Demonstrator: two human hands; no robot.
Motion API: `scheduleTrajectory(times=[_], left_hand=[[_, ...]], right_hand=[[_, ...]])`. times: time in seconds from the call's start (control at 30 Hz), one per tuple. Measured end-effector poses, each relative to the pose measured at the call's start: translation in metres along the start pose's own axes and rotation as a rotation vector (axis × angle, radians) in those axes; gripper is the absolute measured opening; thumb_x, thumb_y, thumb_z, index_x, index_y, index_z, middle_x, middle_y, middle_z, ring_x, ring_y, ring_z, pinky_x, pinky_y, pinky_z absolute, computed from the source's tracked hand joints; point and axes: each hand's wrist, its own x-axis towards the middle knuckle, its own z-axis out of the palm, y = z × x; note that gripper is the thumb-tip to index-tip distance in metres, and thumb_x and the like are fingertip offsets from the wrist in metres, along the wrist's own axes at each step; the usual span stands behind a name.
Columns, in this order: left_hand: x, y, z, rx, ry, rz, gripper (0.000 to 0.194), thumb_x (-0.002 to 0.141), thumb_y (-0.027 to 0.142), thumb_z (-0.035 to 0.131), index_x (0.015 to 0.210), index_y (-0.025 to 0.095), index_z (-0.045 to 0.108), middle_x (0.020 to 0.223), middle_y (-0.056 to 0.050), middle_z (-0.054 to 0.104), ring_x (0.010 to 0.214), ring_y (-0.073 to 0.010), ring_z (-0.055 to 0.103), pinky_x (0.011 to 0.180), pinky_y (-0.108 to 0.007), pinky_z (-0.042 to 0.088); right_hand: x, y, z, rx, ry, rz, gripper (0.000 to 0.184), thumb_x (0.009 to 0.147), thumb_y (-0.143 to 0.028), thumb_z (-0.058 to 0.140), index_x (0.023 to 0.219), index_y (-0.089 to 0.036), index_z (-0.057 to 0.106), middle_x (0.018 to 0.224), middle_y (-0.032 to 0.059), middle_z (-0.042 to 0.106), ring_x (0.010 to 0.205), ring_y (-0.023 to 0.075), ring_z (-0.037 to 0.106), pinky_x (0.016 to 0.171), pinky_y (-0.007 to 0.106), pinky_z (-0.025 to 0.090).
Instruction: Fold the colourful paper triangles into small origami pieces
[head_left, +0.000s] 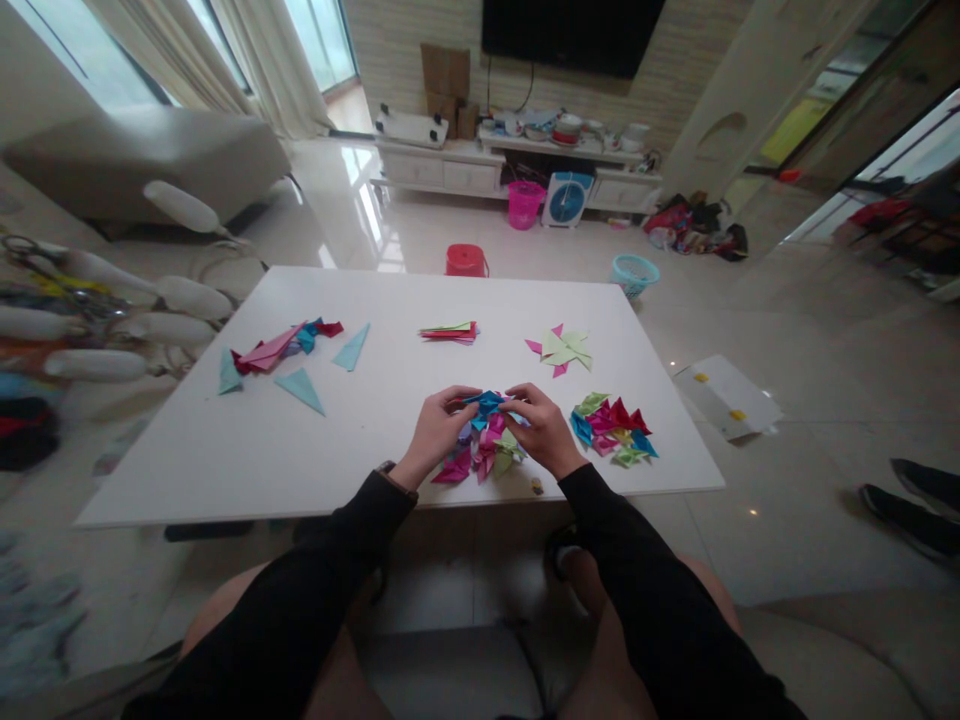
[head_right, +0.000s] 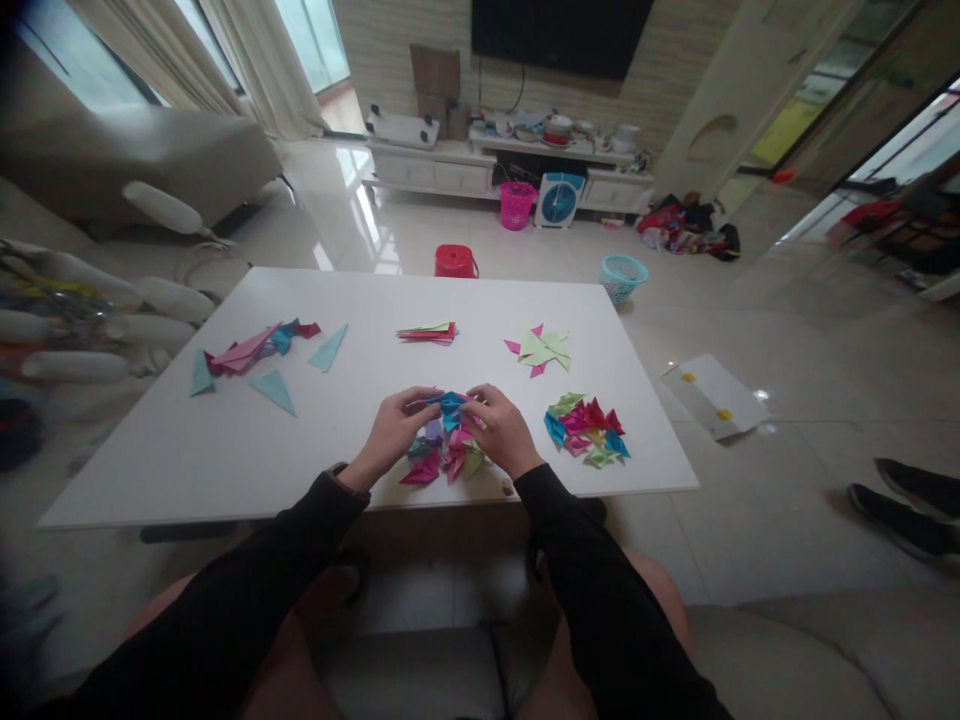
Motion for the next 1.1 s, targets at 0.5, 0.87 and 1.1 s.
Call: scheduleTrajectory(times=[0.5,0.87,1.1], left_hand=[[-0.009,0.008,0.005,0.192,-0.061,0.156,0.019,0.086,0.028,0.069,0.101,0.02,0.078,0.101,-0.007,0.079,0.094,-0.023,0.073,0.089,-0.039,0.06],[-0.013,0.004,0.007,0.358,-0.093,0.324,0.024,0.087,0.017,0.065,0.111,0.022,0.07,0.114,-0.007,0.068,0.108,-0.0213,0.066,0.092,-0.037,0.058],[-0.015,-0.001,0.007,0.802,-0.062,0.531,0.019,0.088,0.016,0.064,0.106,0.02,0.07,0.121,-0.011,0.06,0.119,-0.0279,0.056,0.102,-0.046,0.05]], right_hand=[[0.003,-0.01,0.001,-0.11,-0.04,-0.049,0.013,0.092,-0.02,0.065,0.103,-0.024,0.07,0.106,0.0098,0.064,0.1,0.0246,0.06,0.085,0.039,0.053],[0.0,-0.008,0.003,-0.172,-0.014,-0.016,0.01,0.091,-0.018,0.066,0.088,-0.026,0.073,0.104,0.0075,0.065,0.097,0.0238,0.058,0.082,0.039,0.049],[0.001,-0.013,0.004,-0.243,-0.041,-0.06,0.012,0.09,-0.016,0.066,0.089,-0.025,0.074,0.102,0.0073,0.067,0.093,0.0239,0.056,0.079,0.039,0.047]])
